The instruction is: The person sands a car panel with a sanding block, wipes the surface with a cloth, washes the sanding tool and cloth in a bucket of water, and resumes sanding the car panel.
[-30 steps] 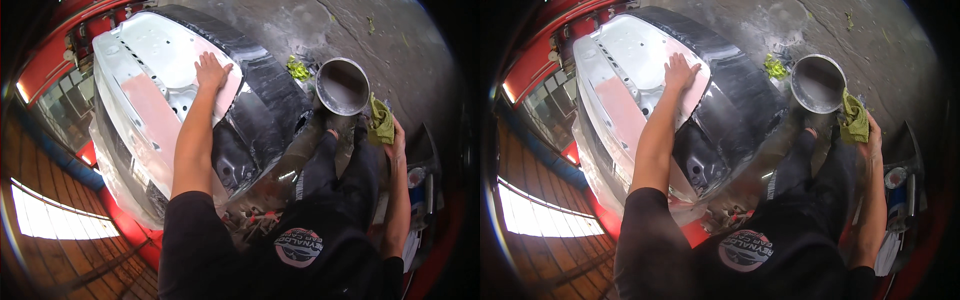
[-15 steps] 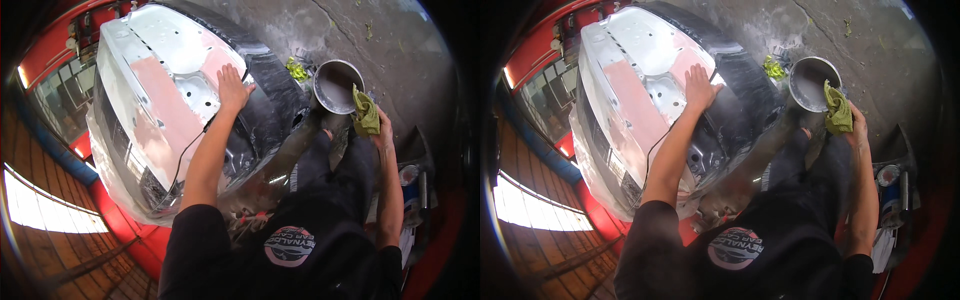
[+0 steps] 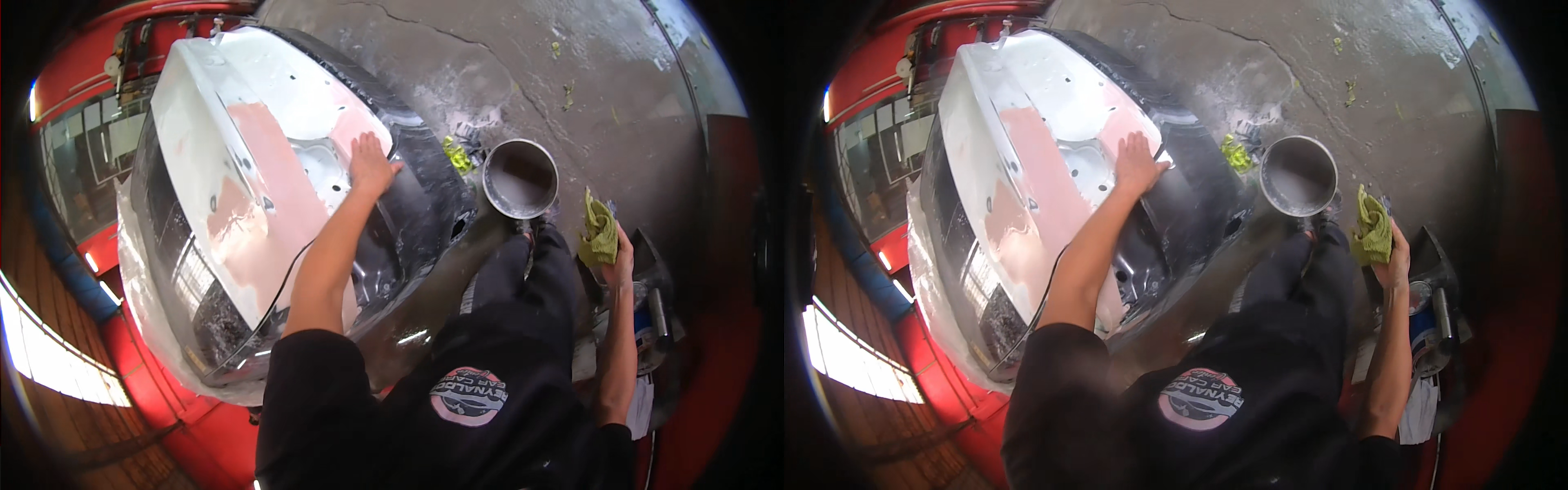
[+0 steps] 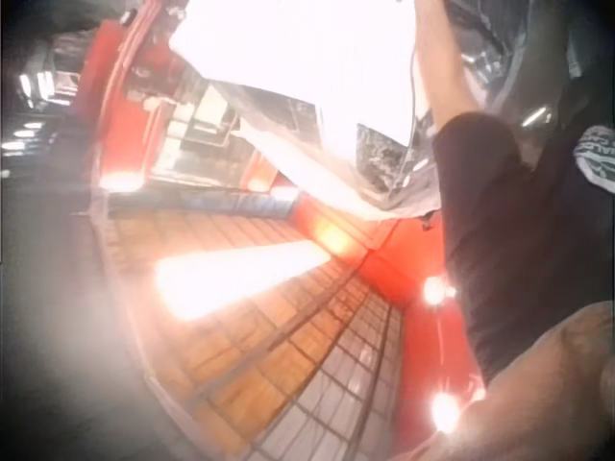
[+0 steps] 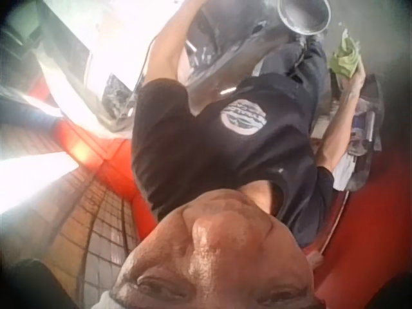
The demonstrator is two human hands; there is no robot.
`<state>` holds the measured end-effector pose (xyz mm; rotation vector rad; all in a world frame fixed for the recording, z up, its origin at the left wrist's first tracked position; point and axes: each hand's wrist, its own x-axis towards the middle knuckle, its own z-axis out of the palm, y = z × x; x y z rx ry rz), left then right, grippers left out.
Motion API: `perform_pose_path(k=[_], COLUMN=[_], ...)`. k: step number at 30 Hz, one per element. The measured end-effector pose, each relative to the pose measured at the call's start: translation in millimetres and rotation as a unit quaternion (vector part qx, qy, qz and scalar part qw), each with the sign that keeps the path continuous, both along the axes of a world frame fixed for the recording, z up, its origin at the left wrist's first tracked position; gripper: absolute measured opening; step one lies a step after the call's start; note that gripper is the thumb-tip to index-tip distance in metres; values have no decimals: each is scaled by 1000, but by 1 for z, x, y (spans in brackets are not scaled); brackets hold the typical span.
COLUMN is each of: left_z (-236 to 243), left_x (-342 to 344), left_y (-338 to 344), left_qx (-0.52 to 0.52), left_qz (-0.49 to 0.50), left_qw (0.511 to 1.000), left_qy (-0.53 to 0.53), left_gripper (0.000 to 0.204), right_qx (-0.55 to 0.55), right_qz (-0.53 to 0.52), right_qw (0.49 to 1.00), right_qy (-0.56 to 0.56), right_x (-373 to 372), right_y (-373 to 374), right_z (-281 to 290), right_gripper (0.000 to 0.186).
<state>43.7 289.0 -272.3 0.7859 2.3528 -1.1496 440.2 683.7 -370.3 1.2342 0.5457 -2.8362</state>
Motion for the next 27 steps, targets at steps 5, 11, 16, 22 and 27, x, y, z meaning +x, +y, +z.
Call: perform_pose_path(k=[5, 11, 16, 22, 27], left_z=[-19, -28, -19, -8, -4], left_x=[-83, -78, -30, 15, 40], left_y=[-6, 2, -3, 13, 16], left_qx=[-1, -54, -70, -67, -69], left_qz=[65, 62, 55, 60, 96], left_qw=[996, 994, 994, 995, 993], left_qy=[58, 73, 60, 48, 26], left_gripper=[95, 98, 101, 104, 105], right_qx=[48, 106, 118, 172, 179], right_qz=[-29, -57, -81, -67, -47], right_qw=[998, 993, 985, 968, 973], right_qy=[-41, -8, 90, 169, 137], right_x=[31, 41, 3, -21, -38], right_y=[1, 1, 34, 108, 177], right_z=[32, 48, 80, 110, 92], right_gripper=[44, 44, 44, 46, 48])
